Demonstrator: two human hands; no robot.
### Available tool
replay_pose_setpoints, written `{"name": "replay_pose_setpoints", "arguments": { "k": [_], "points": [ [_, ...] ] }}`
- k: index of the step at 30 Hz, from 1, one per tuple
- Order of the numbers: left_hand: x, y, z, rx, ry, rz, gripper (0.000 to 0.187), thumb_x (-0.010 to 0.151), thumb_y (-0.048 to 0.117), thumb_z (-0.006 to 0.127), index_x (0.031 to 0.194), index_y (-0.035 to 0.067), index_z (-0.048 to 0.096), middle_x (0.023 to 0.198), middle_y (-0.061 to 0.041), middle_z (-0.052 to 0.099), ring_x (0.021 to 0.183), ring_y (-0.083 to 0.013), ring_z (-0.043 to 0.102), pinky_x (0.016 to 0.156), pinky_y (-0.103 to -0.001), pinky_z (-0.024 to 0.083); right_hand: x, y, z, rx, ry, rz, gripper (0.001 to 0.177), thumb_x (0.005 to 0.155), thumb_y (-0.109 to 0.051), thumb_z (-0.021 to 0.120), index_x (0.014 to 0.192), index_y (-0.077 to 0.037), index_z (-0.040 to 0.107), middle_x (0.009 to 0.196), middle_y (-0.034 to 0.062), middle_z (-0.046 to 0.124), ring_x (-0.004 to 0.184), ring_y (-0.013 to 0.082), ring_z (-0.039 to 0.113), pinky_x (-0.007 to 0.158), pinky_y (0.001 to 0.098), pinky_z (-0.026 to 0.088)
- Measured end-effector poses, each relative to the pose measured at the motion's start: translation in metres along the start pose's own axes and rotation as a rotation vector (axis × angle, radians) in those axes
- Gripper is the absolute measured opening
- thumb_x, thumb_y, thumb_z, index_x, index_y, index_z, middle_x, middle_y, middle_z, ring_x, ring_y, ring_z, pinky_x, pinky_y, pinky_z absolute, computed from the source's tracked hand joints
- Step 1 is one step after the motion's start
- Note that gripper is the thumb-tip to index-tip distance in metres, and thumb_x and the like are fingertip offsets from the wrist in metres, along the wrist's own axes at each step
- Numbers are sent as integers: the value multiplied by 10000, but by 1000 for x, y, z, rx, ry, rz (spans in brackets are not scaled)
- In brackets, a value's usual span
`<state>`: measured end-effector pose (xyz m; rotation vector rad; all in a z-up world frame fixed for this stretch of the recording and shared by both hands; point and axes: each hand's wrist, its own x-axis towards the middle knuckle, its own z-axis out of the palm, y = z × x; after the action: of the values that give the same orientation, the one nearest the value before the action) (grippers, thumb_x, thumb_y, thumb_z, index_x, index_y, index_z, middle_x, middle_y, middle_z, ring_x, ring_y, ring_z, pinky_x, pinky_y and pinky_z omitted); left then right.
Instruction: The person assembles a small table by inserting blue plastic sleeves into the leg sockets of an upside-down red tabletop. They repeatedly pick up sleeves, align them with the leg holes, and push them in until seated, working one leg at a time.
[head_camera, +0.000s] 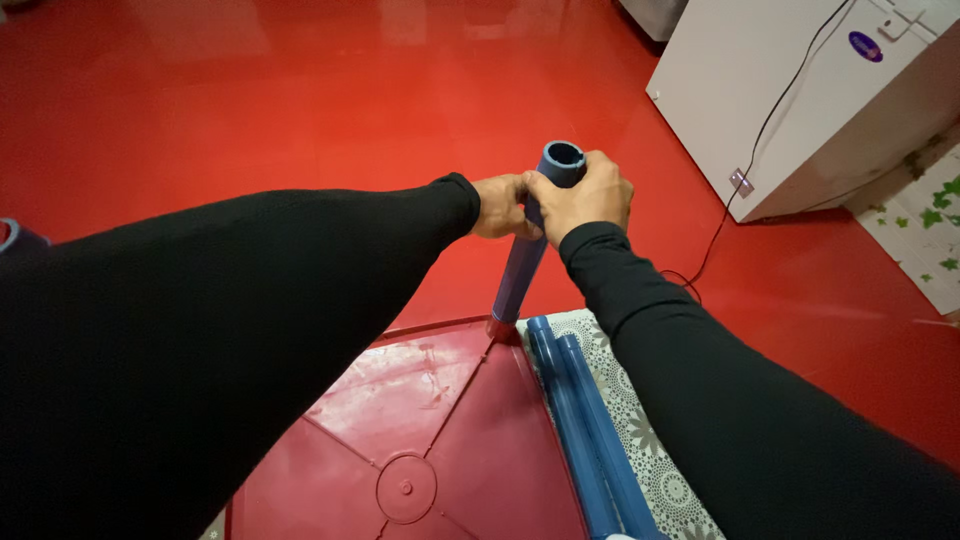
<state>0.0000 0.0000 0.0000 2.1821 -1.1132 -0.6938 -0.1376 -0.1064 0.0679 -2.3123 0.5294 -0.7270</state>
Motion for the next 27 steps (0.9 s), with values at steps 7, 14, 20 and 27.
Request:
{"name": "replay_pose_setpoints", "arguments": {
  "k": [7, 14, 20, 27],
  "points": [
    [-6, 1, 16, -215, 143, 189, 598, 729, 251, 834, 1241, 71, 581, 1183, -134, 727, 1117, -265, 712, 948, -384, 591, 19, 14, -9, 10, -208, -121, 458, 759, -360, 874, 1000, 5, 740, 932, 174, 776, 873, 269, 779, 802, 388, 613],
    [-56, 65, 28, 106, 428, -273, 727, 708, 465, 918, 1177, 31, 571, 1079, -174, 719, 1031, -319, 712, 889, -428, 573, 66, 19, -35, 210, -892, -95, 504, 765, -142, 809, 1231, -29, 651, 1117, 106, 755, 1049, 203, 738, 953, 338, 591],
    [-67, 94, 33, 96, 471, -429, 748, 709, 501, 886, 1211, 50, 562, 1063, -153, 740, 1010, -298, 751, 865, -433, 599, 78, 12, -39, 197, -1067, -92, 518, 786, -100, 789, 1273, -23, 629, 1176, 101, 729, 1145, 200, 712, 1062, 338, 555],
    [-55, 78, 37, 104, 452, -423, 779, 675, 505, 912, 1205, 56, 559, 1095, -163, 722, 1040, -320, 718, 890, -444, 576, 65, 22, -36, 240, -1011, -85, 618, 767, -151, 798, 1338, -35, 590, 1274, 116, 695, 1188, 207, 690, 1054, 336, 552]
  ]
}}
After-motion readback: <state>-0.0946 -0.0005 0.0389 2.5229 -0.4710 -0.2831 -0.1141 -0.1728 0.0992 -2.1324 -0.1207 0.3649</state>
